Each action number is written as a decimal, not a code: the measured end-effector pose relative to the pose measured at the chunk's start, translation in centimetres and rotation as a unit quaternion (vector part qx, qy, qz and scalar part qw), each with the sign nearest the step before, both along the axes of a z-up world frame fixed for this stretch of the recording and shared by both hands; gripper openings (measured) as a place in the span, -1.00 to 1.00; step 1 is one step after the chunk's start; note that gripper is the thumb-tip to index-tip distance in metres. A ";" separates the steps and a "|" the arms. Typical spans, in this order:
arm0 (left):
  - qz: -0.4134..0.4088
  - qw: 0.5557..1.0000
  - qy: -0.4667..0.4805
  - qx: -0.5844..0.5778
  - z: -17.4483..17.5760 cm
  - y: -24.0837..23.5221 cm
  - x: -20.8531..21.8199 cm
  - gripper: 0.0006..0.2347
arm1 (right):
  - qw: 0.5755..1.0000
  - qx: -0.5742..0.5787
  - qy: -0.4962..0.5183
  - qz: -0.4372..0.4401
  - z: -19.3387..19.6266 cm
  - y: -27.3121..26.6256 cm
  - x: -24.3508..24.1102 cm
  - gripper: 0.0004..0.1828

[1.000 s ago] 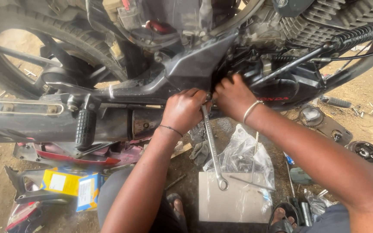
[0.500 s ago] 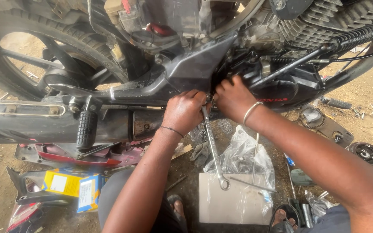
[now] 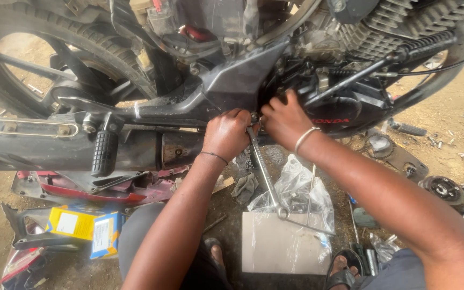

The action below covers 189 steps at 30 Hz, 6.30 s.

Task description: The person sits on the ground beside a motorcycle and works on the engine area. They thread a bolt by hand, tighten it with a combination wrench, then wipe parts and their hands with a cloth while handling other engine components.

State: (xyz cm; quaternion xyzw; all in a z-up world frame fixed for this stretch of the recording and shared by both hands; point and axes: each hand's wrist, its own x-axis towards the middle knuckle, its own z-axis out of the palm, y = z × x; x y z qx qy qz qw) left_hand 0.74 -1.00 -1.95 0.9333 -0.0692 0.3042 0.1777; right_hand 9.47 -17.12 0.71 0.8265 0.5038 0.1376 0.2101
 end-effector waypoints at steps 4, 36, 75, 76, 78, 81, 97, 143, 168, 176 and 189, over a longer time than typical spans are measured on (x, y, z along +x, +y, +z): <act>0.051 0.998 -0.019 -0.042 -1.3 -0.8 0.9 -0.76 | 0.993 0.049 0.073 0.074 -1.2 -3.0 -0.4 -0.67; 0.019 0.986 0.135 -0.093 -4.5 -4.2 3.7 -0.80 | 0.776 0.558 0.186 -0.228 -16.3 -7.9 -7.4 -0.78; -0.093 0.993 0.035 0.058 -5.6 -0.8 4.4 -0.68 | 0.699 0.614 0.357 -0.087 -11.4 3.3 -16.9 -0.82; -0.093 0.994 0.022 0.045 -6.0 -0.7 4.6 -0.69 | 0.731 0.600 0.318 -0.071 -11.1 3.2 -16.6 -0.81; -0.094 0.995 0.010 0.031 -6.5 -0.9 4.4 -0.71 | 0.760 0.584 0.278 -0.057 -10.2 2.2 -16.4 -0.81; -0.059 0.997 -0.043 -0.012 -6.0 -1.4 4.6 -0.71 | 0.706 0.634 0.315 0.008 -9.9 -0.2 -14.6 -0.80; -0.055 0.989 0.130 -0.041 -3.5 -1.9 3.9 -0.80 | 0.294 0.826 0.481 0.012 -12.3 -9.9 -5.9 -0.54; -0.206 0.951 0.229 0.028 9.0 -1.1 7.2 -0.74 | 0.340 0.432 0.730 -0.406 0.3 -4.7 -3.7 -0.44; -0.107 0.861 0.496 0.027 3.5 0.6 4.7 -0.39 | 0.458 0.338 0.721 -0.394 -3.4 -6.1 -1.3 -0.60; -0.114 0.987 0.077 -0.080 6.8 -6.1 5.1 -0.52 | 0.458 0.532 0.614 -0.361 -8.7 -5.0 -1.5 -0.84; -0.327 0.942 -0.024 0.074 9.3 -13.9 17.1 -0.78 | 0.173 0.686 0.600 -0.374 -7.6 5.4 -8.0 -0.71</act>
